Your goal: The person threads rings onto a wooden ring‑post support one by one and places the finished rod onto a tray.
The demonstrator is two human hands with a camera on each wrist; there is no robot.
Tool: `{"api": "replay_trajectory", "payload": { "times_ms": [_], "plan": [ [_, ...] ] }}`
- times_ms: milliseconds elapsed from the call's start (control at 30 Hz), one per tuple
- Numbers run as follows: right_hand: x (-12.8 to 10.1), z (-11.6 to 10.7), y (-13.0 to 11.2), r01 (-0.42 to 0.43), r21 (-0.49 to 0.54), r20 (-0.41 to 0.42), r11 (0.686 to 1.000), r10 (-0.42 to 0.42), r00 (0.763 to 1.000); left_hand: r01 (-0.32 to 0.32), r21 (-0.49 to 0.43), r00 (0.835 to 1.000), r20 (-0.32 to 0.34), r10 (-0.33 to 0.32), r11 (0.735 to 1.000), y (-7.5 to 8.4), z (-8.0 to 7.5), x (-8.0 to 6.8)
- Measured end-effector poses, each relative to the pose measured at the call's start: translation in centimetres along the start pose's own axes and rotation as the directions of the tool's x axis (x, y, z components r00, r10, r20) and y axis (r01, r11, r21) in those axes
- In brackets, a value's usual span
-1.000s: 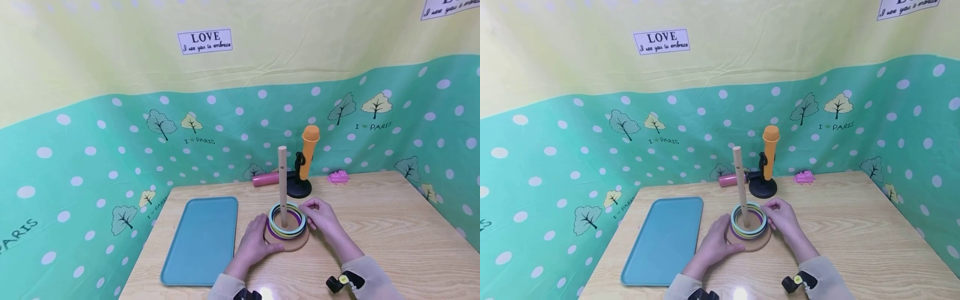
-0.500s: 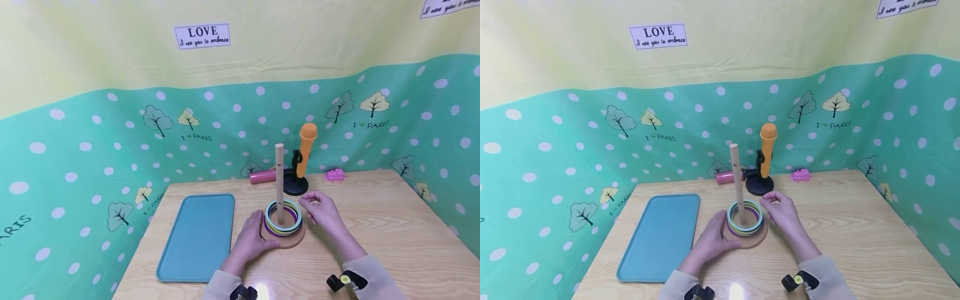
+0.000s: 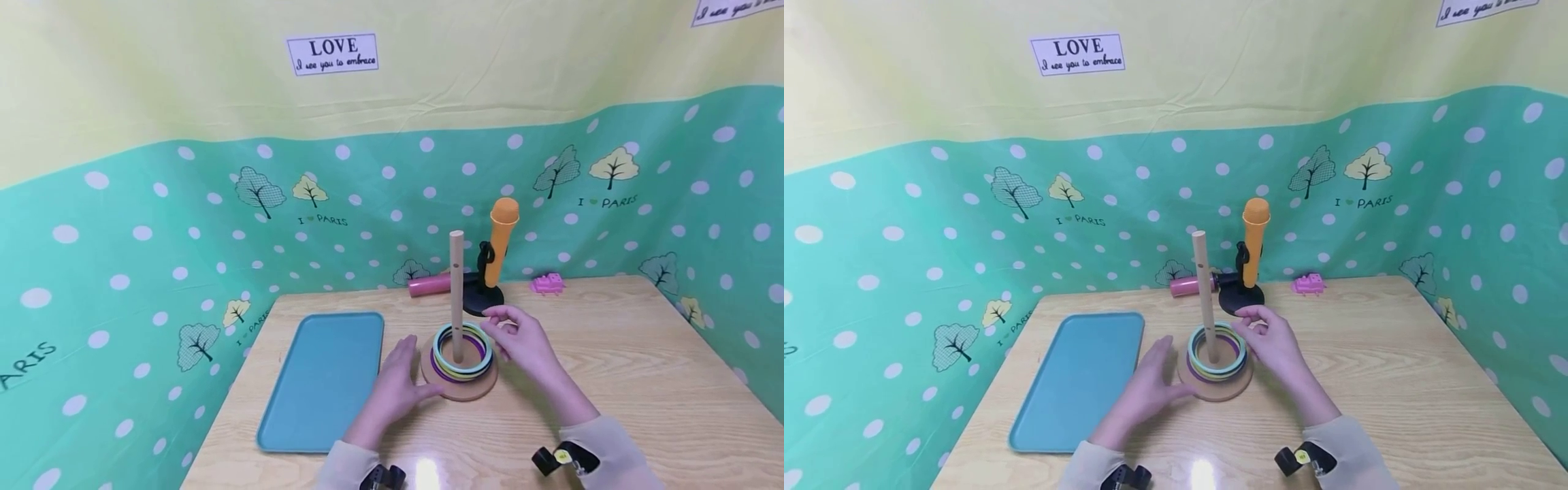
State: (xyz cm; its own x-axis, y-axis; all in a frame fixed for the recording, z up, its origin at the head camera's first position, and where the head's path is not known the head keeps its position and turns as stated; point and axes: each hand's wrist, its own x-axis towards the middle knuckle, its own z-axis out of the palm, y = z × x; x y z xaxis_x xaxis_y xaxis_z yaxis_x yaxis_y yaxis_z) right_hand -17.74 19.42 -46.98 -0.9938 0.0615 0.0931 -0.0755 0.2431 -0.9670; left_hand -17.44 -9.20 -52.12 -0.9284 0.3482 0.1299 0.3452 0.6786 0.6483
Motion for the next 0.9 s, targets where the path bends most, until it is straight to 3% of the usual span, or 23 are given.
{"api": "replay_trajectory", "payload": {
  "times_ms": [367,533,700,900],
  "plan": [
    [0.1,1.1,-0.8,0.054,-0.010,0.054,0.998,-0.053,0.997,0.028,0.001,0.992,-0.123,-0.028,1.000,-1.3,-3.6,-1.5],
    [0.3,1.5,-0.9,0.069,-0.010,0.070,0.998,-0.068,0.995,0.015,0.048,0.978,-0.209,-0.005,0.999,-2.4,-5.7,-2.1],
    [0.4,2.2,-1.0,0.069,0.001,0.090,0.998,-0.069,0.994,0.007,0.099,0.953,-0.303,0.024,0.995,-3.6,-7.8,-3.0],
    [0.3,2.7,-0.8,0.050,-0.002,0.096,0.999,-0.050,0.994,0.068,0.093,0.941,-0.338,-0.033,0.993,-5.2,-10.0,-4.3]
  ]
}}
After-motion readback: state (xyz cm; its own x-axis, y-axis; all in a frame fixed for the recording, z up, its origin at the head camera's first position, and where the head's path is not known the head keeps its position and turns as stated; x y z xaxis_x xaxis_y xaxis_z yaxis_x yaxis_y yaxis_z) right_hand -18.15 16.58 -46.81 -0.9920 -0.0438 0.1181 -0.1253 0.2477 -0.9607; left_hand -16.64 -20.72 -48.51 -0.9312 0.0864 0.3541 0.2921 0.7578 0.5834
